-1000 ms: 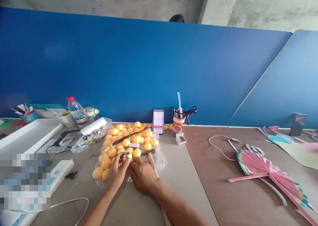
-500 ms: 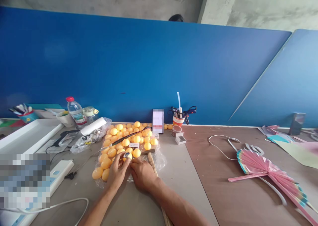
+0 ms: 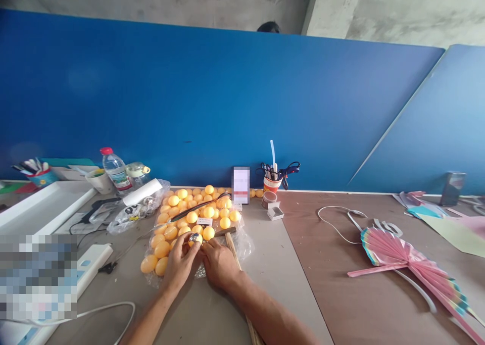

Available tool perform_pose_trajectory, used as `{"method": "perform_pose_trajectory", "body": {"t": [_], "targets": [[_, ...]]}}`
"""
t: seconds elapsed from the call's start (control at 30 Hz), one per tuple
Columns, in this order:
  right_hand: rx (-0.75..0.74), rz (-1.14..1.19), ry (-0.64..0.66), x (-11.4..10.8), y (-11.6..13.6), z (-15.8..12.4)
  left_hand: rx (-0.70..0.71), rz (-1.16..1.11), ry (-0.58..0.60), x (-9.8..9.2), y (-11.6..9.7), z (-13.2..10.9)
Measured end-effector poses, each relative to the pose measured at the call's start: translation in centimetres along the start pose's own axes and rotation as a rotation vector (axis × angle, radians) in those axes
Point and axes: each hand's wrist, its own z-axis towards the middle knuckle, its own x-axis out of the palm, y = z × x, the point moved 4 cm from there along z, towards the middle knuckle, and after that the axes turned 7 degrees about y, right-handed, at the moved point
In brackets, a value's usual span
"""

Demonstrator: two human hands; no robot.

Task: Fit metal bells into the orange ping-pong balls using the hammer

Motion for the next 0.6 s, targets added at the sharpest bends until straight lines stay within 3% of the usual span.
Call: {"method": "perform_pose_trajectory", "body": {"t": [0.17,0.4,0.6], "targets": [[-0.006,-0.043,0.073,0.4,0.1,0.3,-0.021,0.025,0.033,0.2,0.1,0.0],[-0.003,-0.031,0.009,0.2,0.1,-0.1,0.007,0.051,0.001,0.1,-0.3,0.0],[-0.057,-0.114,0.074,0.0,0.6,-0.1,0.001,0.043,0.007,0.0,-1.0,-0.1]]}}
